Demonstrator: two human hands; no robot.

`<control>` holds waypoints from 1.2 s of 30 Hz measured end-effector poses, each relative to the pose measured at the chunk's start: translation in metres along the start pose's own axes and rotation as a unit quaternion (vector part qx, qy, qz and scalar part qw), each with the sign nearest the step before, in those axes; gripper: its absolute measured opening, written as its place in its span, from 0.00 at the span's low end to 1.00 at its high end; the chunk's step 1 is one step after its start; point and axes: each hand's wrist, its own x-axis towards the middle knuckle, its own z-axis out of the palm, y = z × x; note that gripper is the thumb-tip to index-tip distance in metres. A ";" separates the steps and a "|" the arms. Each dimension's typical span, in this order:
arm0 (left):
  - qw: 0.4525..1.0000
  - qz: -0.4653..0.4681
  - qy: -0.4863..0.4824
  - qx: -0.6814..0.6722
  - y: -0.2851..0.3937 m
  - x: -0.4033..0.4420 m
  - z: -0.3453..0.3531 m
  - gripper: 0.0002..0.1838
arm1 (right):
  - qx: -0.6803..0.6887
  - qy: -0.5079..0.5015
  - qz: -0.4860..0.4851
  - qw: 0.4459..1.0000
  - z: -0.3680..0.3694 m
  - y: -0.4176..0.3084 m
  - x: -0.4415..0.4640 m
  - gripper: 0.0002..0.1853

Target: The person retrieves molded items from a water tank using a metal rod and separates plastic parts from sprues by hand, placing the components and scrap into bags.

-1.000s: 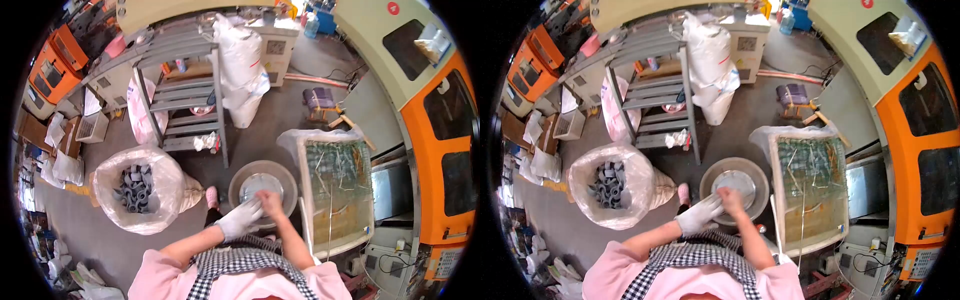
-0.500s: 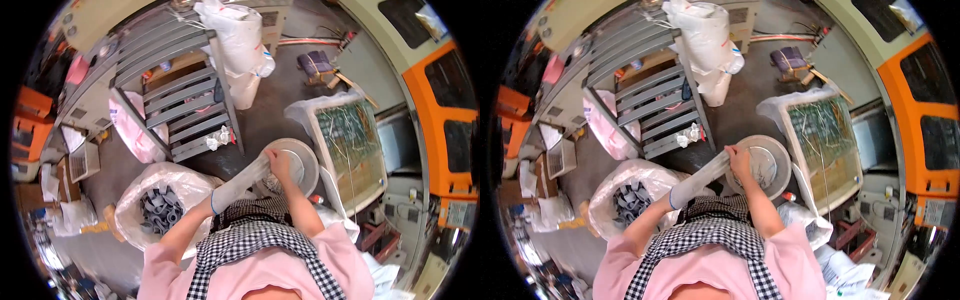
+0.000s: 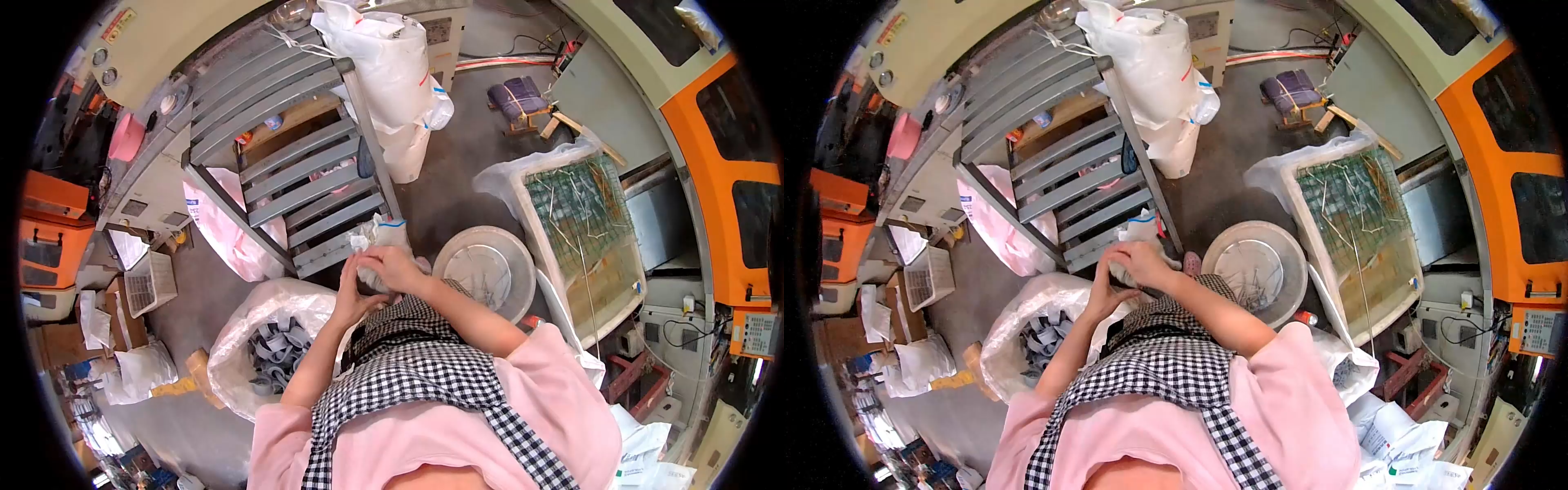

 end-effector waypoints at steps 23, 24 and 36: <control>0.854 -0.362 0.219 0.303 -0.231 0.312 -0.016 0.29 | -0.198 -0.014 0.461 0.865 -0.324 0.309 -0.003 0.27; 0.819 -0.425 0.167 0.348 -0.233 0.313 -0.011 0.30 | -0.203 -0.002 0.482 0.852 -0.343 0.330 -0.019 0.26; 0.739 -0.191 -0.563 0.316 -0.126 0.475 0.128 0.26 | -0.218 0.092 0.494 0.837 -0.449 0.391 0.070 0.13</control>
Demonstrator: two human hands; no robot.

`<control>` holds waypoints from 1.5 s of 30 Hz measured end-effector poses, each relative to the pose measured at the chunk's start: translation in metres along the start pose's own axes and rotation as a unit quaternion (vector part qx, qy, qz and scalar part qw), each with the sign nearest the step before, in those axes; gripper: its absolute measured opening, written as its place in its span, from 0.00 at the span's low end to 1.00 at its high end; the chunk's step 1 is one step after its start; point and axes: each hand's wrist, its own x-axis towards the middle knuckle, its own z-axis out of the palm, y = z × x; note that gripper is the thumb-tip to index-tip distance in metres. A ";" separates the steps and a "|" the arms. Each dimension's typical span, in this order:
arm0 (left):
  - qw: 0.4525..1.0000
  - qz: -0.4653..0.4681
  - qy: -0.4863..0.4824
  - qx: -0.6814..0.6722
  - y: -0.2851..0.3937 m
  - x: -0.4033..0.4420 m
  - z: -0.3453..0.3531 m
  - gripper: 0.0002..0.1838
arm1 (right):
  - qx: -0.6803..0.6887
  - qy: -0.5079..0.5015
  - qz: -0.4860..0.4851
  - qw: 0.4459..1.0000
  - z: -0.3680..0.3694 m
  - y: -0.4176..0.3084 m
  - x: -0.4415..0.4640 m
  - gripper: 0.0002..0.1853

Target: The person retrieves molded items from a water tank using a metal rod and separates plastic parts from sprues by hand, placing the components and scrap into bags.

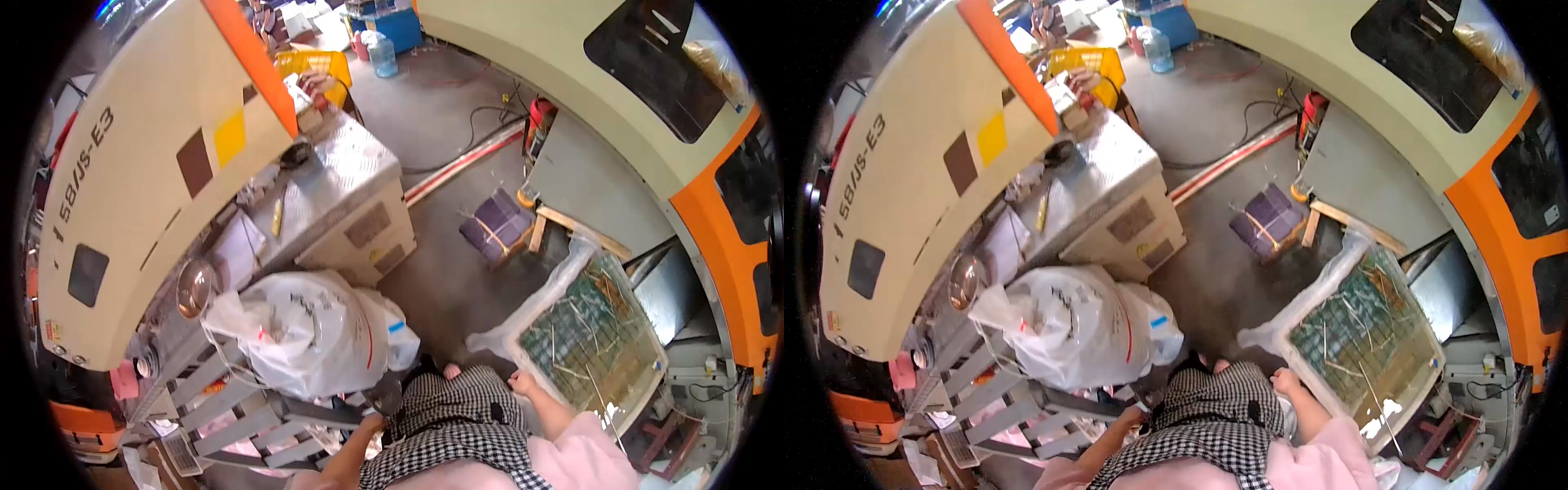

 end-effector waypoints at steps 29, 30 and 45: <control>0.936 0.060 0.054 0.343 0.418 0.251 -0.456 0.37 | 0.436 -0.162 -0.068 0.883 -0.197 0.002 0.116 0.14; 0.932 0.068 -0.015 0.357 0.435 0.266 -0.458 0.37 | 0.425 -0.169 -0.056 0.887 -0.205 0.002 0.103 0.15; 0.591 0.075 -0.439 0.672 0.782 0.358 -0.500 0.16 | 0.691 0.094 0.190 0.691 -0.214 -0.067 0.150 0.20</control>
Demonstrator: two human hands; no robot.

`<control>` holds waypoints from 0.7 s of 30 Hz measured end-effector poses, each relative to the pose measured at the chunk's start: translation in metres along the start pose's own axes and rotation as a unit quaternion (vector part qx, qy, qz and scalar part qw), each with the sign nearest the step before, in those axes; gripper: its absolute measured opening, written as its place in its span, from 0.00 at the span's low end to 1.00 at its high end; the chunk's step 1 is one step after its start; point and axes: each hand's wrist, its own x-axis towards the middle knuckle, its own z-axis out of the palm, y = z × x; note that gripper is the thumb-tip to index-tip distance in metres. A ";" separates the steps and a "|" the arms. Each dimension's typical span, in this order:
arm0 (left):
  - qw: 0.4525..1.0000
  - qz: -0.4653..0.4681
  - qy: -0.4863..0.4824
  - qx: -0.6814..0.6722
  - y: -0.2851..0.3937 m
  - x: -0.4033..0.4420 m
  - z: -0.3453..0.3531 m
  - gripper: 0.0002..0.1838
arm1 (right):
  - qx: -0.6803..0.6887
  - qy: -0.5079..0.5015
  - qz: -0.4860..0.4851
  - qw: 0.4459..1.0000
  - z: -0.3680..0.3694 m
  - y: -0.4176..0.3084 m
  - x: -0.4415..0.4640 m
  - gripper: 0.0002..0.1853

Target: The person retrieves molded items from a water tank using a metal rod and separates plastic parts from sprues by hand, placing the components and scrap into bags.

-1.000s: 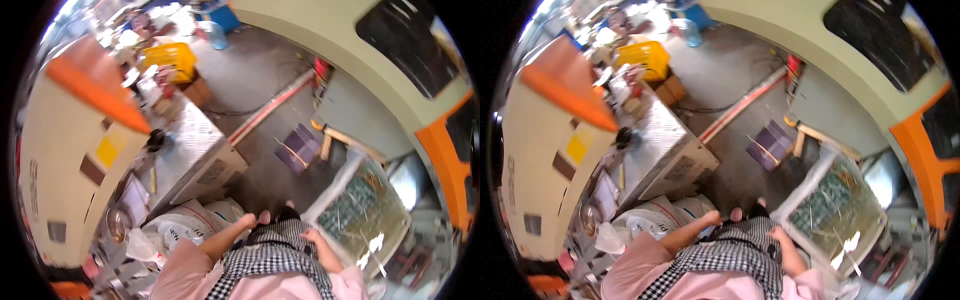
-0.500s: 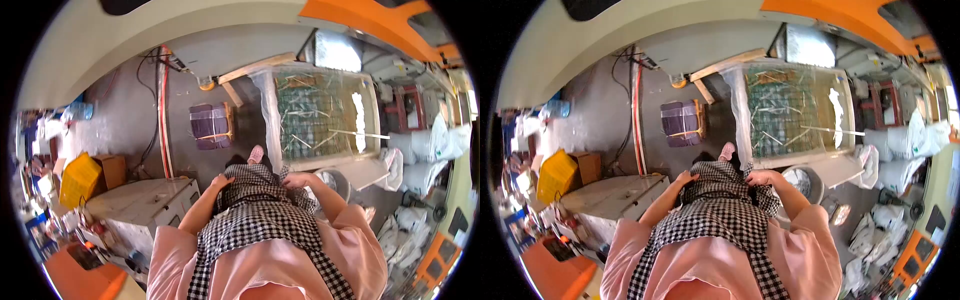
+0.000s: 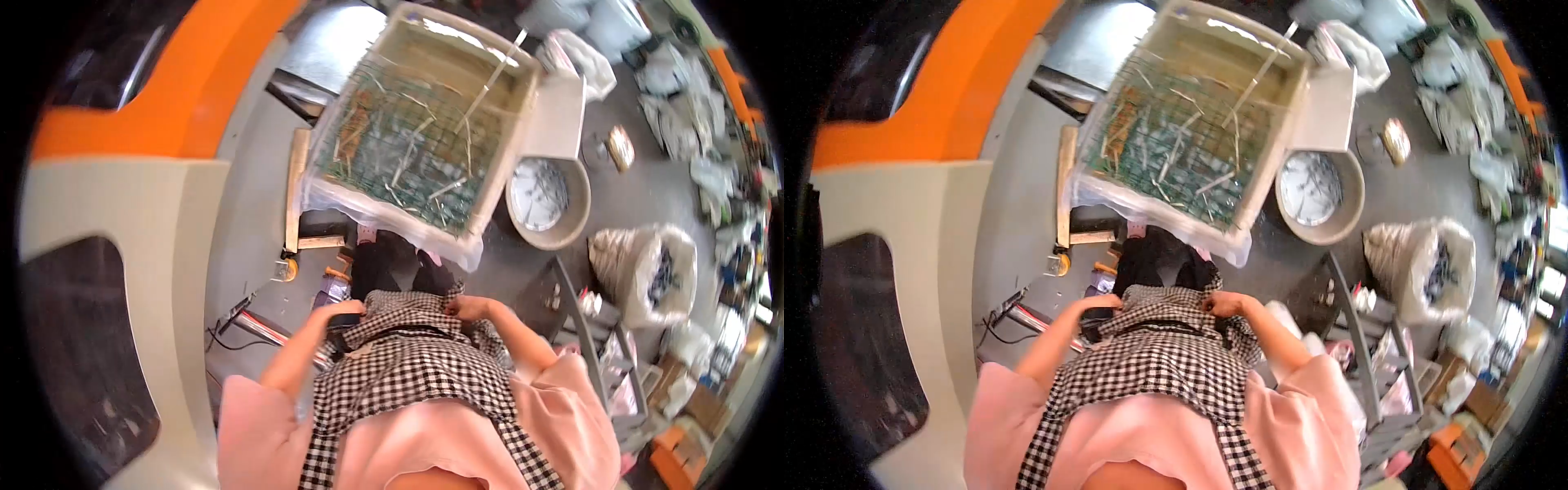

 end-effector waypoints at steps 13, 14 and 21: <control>0.908 -0.031 -0.373 0.189 0.008 0.004 -0.100 0.17 | 0.476 -0.074 -0.026 0.876 0.098 0.005 0.081 0.11; 0.918 -0.030 -0.369 0.144 -0.031 0.024 -0.112 0.19 | 0.576 -0.086 -0.041 0.812 0.088 0.026 0.085 0.11; 0.962 -0.252 -0.097 0.043 -0.060 0.142 -0.249 0.10 | 0.559 0.335 -0.009 0.759 0.034 0.208 0.163 0.15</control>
